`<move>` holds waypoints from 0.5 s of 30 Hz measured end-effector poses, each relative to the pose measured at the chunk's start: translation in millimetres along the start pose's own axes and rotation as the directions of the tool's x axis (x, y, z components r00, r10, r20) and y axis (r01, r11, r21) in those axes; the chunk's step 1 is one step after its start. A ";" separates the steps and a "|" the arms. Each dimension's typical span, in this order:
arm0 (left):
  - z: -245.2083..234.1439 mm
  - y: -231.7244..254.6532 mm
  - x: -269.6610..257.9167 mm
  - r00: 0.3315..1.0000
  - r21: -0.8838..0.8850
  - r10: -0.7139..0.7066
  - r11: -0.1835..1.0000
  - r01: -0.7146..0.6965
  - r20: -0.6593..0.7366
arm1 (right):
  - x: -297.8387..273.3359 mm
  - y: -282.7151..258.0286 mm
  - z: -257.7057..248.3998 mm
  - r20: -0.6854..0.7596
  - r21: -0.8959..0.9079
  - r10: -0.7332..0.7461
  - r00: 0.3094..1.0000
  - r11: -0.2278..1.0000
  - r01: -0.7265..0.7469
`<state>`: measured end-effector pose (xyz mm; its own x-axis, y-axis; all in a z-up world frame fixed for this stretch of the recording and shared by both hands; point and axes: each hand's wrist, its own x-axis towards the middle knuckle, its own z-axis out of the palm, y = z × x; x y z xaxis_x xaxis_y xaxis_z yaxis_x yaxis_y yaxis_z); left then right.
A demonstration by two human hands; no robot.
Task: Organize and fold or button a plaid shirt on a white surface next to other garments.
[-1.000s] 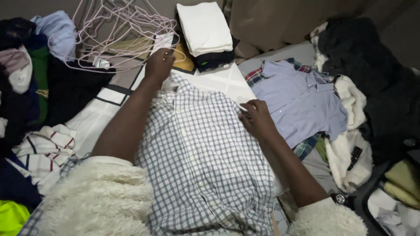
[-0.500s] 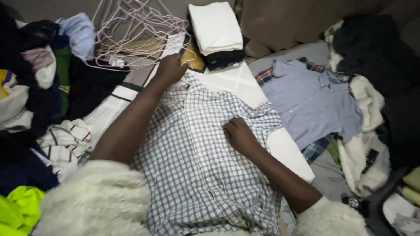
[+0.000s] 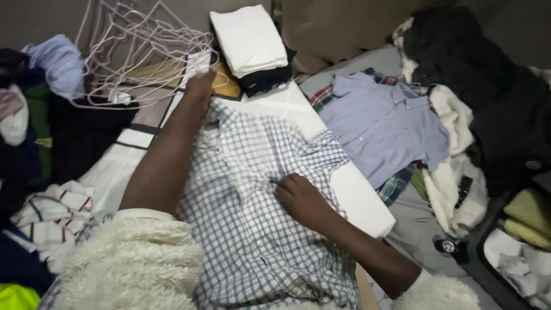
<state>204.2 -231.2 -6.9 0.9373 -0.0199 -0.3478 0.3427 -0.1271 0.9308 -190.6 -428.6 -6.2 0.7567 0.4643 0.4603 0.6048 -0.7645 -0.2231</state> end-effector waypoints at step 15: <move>-9.2 28.6 -50.2 0.595 -0.020 0.753 0.615 -0.788 -0.282 | 36.5 87.4 -20.8 -0.416 0.226 0.550 0.724 0.834 -0.503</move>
<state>167.6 -224.6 38.3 0.8333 0.1717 0.5255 -0.5266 -0.0431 0.8490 -115.3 -487.7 9.0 0.7774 -0.2698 0.5682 0.1796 -0.7705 -0.6116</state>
